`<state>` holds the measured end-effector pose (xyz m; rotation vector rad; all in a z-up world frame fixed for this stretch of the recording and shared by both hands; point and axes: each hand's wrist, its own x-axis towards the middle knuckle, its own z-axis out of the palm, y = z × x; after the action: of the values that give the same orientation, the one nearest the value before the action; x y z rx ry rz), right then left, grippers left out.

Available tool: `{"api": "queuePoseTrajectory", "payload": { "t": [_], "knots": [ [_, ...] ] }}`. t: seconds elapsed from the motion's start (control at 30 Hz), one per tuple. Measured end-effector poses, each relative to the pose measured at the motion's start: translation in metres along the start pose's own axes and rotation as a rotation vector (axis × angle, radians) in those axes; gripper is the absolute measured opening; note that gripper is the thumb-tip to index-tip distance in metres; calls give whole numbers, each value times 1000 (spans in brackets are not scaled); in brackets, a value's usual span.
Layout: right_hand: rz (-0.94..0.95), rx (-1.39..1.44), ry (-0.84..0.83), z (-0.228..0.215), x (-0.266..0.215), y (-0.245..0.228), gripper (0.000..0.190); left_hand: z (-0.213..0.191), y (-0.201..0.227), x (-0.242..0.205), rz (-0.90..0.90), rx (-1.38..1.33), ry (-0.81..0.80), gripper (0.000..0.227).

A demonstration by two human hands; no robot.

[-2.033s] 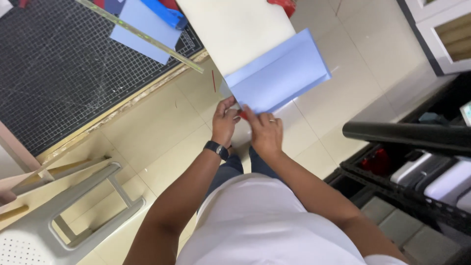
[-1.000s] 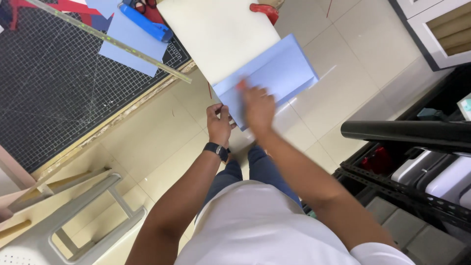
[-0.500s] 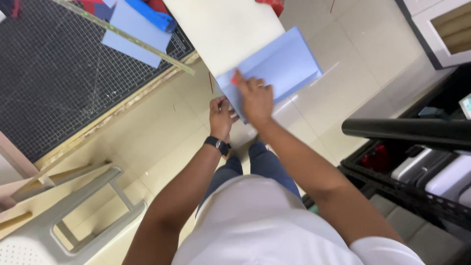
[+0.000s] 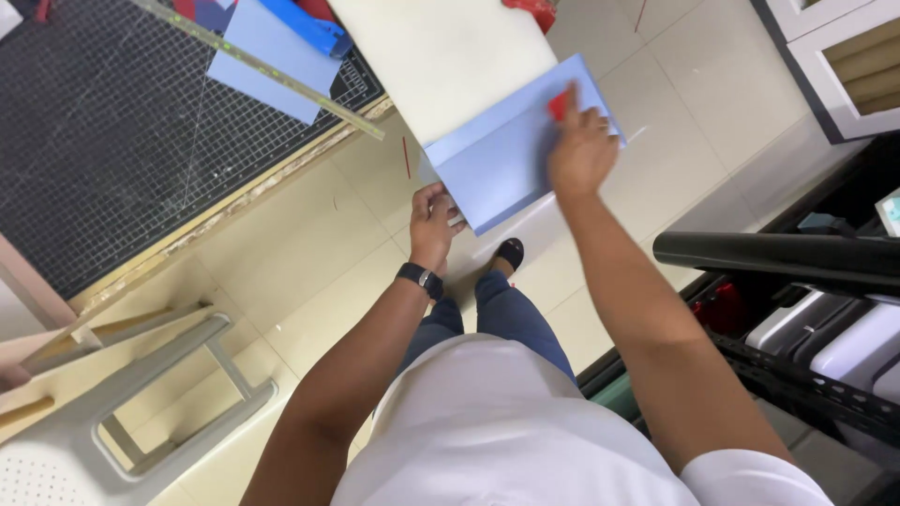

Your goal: Wrapping a white box with blue adhesive paper using a squeegee and utility knife

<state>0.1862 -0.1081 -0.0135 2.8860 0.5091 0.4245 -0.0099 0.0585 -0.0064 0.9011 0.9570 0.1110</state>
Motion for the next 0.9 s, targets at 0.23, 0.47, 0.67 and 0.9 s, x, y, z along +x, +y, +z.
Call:
{"api": "queuePoseTrajectory", "payload": {
  "t": [0.23, 0.47, 0.67, 0.9],
  "knots": [
    [-312, 370, 134, -42, -78, -104, 77, -7, -21, 5, 126, 108, -34, 30],
    [-339, 310, 84, -46, -43, -14, 42, -20, -13, -2, 139, 180, -81, 40],
    [-969, 552, 161, -46, -65, -25, 28, -19, -5, -5, 142, 132, -145, 49],
    [-956, 480, 291, -52, -11, -85, 27, -22, -30, 15, 169, 85, -158, 49]
  ]
}}
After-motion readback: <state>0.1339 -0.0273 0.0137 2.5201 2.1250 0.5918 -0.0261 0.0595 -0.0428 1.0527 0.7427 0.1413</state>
